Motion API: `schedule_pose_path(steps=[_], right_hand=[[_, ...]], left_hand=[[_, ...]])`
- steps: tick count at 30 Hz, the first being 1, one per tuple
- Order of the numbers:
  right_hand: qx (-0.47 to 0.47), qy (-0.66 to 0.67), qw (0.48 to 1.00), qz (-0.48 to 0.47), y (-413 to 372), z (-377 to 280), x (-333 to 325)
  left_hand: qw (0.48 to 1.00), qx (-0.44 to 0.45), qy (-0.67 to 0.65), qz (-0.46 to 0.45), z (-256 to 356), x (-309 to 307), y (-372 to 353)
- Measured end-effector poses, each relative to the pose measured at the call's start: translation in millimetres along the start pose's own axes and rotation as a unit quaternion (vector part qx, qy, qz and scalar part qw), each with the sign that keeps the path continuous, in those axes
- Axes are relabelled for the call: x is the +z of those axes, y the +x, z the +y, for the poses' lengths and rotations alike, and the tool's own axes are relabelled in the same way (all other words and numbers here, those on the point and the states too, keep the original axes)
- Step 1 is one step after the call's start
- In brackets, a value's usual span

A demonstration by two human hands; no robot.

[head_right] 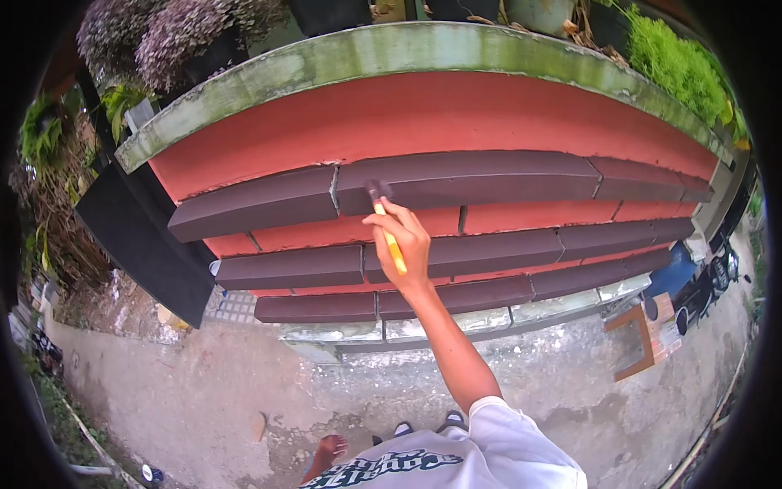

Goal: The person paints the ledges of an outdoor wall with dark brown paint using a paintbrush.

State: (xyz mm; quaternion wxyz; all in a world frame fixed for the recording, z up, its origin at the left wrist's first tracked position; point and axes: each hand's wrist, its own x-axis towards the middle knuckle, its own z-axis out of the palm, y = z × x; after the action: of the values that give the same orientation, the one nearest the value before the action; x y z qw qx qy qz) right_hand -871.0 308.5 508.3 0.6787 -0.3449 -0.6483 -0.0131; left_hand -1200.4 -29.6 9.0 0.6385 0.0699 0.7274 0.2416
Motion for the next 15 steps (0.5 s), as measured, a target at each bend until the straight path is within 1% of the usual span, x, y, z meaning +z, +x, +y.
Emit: schedule_pose_path(steps=[3,4,6,8,10,12,13,15], right_hand=[[0.080,0.100,0.992,0.011,7.5,12.6,-24.8],[0.082,0.056,0.995,0.021,8.4,23.3,-45.2],[0.096,0.052,0.992,0.061,9.8,54.8,-90.2],[0.073,-0.048,0.992,0.091,7.7,76.0,-136.2],[0.071,-0.156,0.974,0.147,4.7,90.3,-172.7],[0.069,-0.311,0.925,0.210,-0.4,96.7,-187.5],[0.074,-0.320,0.918,0.224,-2.2,102.4,-185.2],[0.063,-0.297,0.933,0.194,-9.4,108.5,-156.1]], left_hand=[[1.000,-0.011,-0.020,-0.021,-4.4,-1.8,5.5],[0.999,-0.015,-0.028,-0.027,-6.2,-1.7,6.7],[0.999,-0.029,-0.011,-0.032,-8.8,-3.5,9.2],[0.999,-0.025,-0.002,-0.028,-1.7,0.5,9.7],[1.000,-0.014,0.001,-0.011,0.4,5.8,-4.9],[1.000,0.002,0.005,-0.008,3.2,12.8,-9.8],[1.000,0.009,0.007,-0.005,3.6,16.0,-11.1],[1.000,0.020,0.013,0.006,11.0,25.6,-15.1]])
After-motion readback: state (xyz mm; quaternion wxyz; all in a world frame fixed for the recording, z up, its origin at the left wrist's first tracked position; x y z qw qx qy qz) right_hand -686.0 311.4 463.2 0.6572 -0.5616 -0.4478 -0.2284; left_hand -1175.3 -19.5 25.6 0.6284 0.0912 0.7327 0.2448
